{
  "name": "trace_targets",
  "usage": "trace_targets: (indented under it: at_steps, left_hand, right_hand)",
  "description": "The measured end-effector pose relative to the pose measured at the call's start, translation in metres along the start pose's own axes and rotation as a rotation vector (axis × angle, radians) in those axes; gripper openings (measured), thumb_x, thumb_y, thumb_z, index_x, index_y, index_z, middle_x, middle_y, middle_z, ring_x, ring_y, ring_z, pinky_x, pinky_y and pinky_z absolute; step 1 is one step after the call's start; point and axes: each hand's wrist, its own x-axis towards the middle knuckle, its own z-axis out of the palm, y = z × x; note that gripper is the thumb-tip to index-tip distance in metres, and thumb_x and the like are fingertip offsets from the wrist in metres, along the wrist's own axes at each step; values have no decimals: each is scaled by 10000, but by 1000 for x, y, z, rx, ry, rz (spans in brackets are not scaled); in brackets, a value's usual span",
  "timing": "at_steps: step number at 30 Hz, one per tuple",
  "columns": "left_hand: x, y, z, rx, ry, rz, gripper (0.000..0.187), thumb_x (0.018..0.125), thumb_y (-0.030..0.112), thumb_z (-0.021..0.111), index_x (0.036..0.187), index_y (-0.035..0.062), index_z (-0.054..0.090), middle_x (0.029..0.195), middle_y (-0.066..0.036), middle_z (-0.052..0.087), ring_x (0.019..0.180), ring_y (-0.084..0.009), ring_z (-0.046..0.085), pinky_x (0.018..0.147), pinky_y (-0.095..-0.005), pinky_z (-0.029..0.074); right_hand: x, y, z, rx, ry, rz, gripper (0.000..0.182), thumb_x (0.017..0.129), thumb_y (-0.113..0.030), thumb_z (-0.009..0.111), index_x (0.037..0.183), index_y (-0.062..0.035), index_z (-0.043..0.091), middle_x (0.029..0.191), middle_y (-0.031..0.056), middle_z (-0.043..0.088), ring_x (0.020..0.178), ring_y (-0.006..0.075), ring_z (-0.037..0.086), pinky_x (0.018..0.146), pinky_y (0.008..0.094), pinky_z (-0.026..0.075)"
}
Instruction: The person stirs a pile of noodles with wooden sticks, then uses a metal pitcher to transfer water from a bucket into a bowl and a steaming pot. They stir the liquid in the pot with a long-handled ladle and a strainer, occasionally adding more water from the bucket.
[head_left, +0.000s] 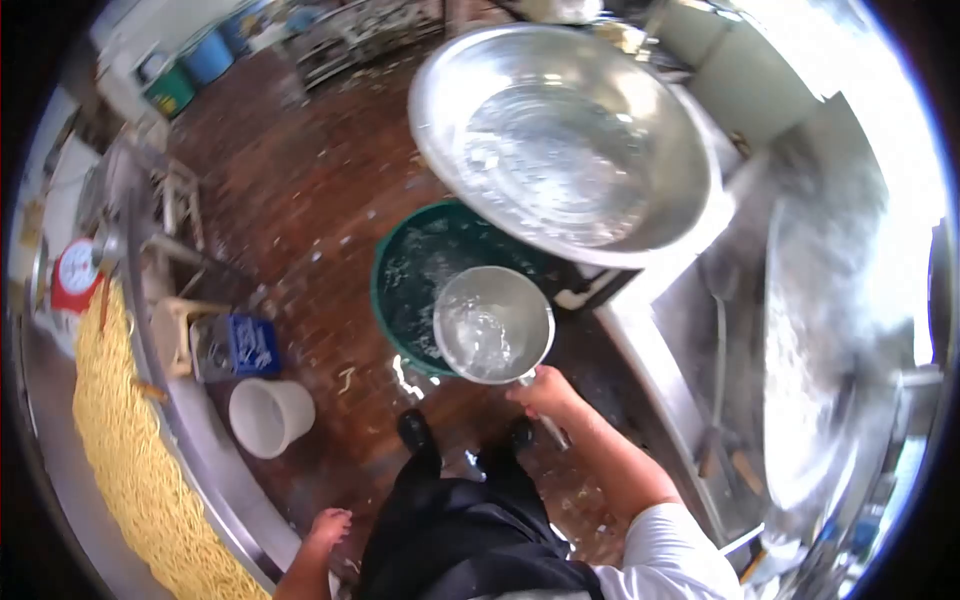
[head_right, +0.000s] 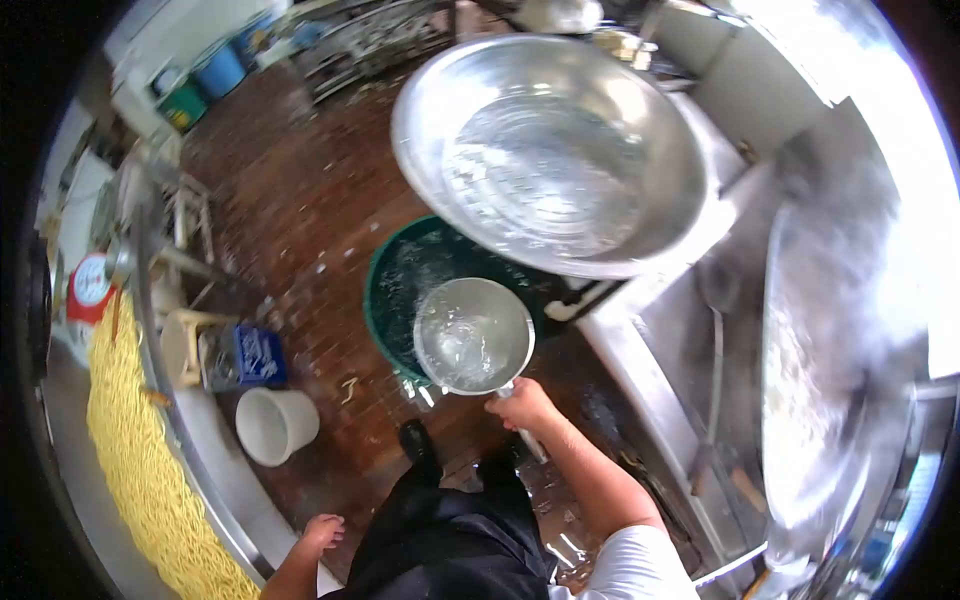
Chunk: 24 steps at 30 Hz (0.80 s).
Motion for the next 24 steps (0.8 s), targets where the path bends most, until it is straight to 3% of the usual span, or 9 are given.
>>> trace_targets:
  at_steps: [3, 5, 11, 12, 13, 15, 16, 19, 24]
  left_hand:
    - [22, 22, 3, 111, -52, 35, 201, 879, 247, 622, 1033, 121, 588, 720, -1, 562, 555, -106, 507, 446, -246, 367]
    - [28, 51, 15, 178, -20, 53, 359, 900, 315, 575, 1197, 118, 536, 937, -61, 634, 764, -202, 609, 621, -406, 493]
    - [33, 121, 90, 350, -155, 253, 417, 906, 350, 549, 1252, 124, 493, 948, -79, 636, 765, -219, 610, 616, -388, 498]
    - [23, 136, 101, 312, -168, 262, 308, 894, 322, 580, 1137, 134, 561, 831, -22, 604, 656, -137, 567, 499, -292, 442]
    - [26, 140, 114, 334, -178, 282, 308, 894, 322, 580, 1137, 134, 561, 831, -22, 604, 656, -137, 567, 499, -292, 442]
    - [32, 146, 136, 390, -207, 328, 316, 899, 325, 574, 1154, 139, 556, 857, -32, 614, 659, -141, 571, 499, -295, 448]
    - [17, 150, 130, 415, -348, 340, 473, 919, 383, 580, 1288, 104, 487, 1088, -64, 596, 853, -136, 584, 667, -265, 486]
    - [-11, 156, 141, 368, -382, 437, 452, 916, 375, 587, 1274, 113, 502, 1014, -38, 621, 750, -102, 583, 560, -220, 460]
    - [-19, 161, 137, 451, -226, 364, 465, 869, 416, 625, 1230, 138, 535, 1009, -47, 630, 802, -143, 592, 639, -281, 481]
  right_hand:
    - [-81, -19, -39, -41, -40, 10, 284, 751, -169, 726, 947, -21, 585, 633, 29, 558, 498, 113, 544, 446, 268, 447]
    - [-126, -21, -67, 39, -60, -47, 280, 751, -188, 719, 932, -24, 583, 615, 26, 551, 490, 108, 534, 452, 273, 433]
    - [-252, -11, -150, 93, 149, -73, 254, 755, -172, 713, 922, -41, 573, 618, 12, 538, 489, 94, 515, 448, 266, 421]
    - [-261, -9, -160, 144, 182, -95, 257, 757, -172, 715, 930, -43, 574, 631, 8, 540, 495, 91, 515, 451, 262, 422]
    - [-275, -1, -173, 193, 210, -126, 261, 759, -172, 716, 938, -45, 574, 644, 3, 542, 502, 88, 516, 454, 258, 424]
    - [-300, 11, -195, 264, 328, -133, 225, 761, -176, 716, 888, -41, 587, 658, 4, 544, 520, 83, 518, 462, 254, 423]
    - [-305, 22, -206, 308, 370, -160, 216, 761, -181, 715, 871, -44, 589, 653, 5, 542, 520, 84, 517, 459, 256, 417]
    - [-325, 30, -234, 472, 522, -126, 206, 764, -201, 710, 800, -48, 576, 616, 8, 525, 506, 99, 510, 450, 262, 398]
    - [-309, 83, -278, 947, 511, -372, 155, 805, -186, 686, 800, -105, 553, 625, -26, 498, 476, 70, 460, 420, 233, 372]
